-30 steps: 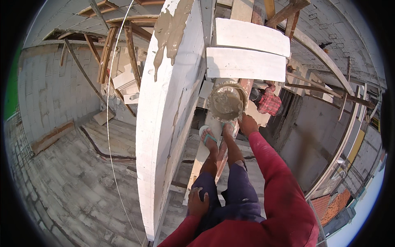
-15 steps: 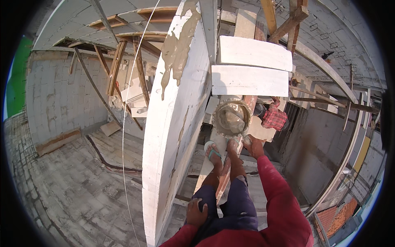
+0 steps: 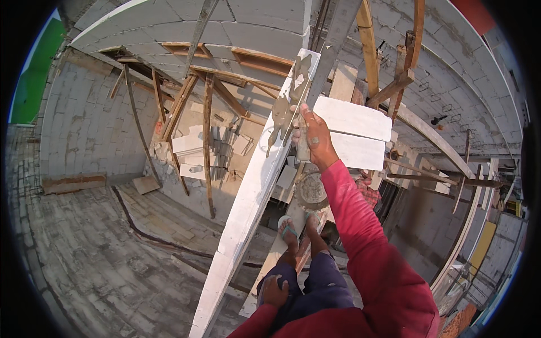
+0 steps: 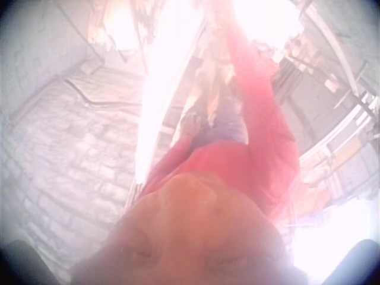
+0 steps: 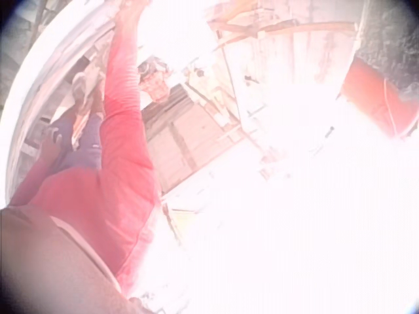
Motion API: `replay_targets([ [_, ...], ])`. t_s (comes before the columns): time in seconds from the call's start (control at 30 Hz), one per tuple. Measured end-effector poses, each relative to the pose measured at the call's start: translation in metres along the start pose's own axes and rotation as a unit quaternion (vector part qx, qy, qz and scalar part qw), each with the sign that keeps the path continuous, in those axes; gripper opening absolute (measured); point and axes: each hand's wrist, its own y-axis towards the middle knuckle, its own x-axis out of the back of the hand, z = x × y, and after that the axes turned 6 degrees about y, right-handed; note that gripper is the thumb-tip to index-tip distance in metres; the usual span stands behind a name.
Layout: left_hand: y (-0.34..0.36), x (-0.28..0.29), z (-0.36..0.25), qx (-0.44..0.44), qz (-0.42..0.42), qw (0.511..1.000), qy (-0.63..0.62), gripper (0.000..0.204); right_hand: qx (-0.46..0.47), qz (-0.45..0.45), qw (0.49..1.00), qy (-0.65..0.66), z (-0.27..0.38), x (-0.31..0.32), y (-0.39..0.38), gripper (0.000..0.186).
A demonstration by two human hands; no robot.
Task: The person applies cement to a white rectangular board using a trowel, then positions and secures the board against a wall. The person repeats this process with additional boards, aligning them vertically along the wall.
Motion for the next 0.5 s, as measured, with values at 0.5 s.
replay_targets([
  [0.5,-0.004,0.027,-0.015,0.019,0.078,0.996,0.042,0.044,-0.072,0.074,0.992,0.067,-0.046,0.057,-0.121,0.042],
])
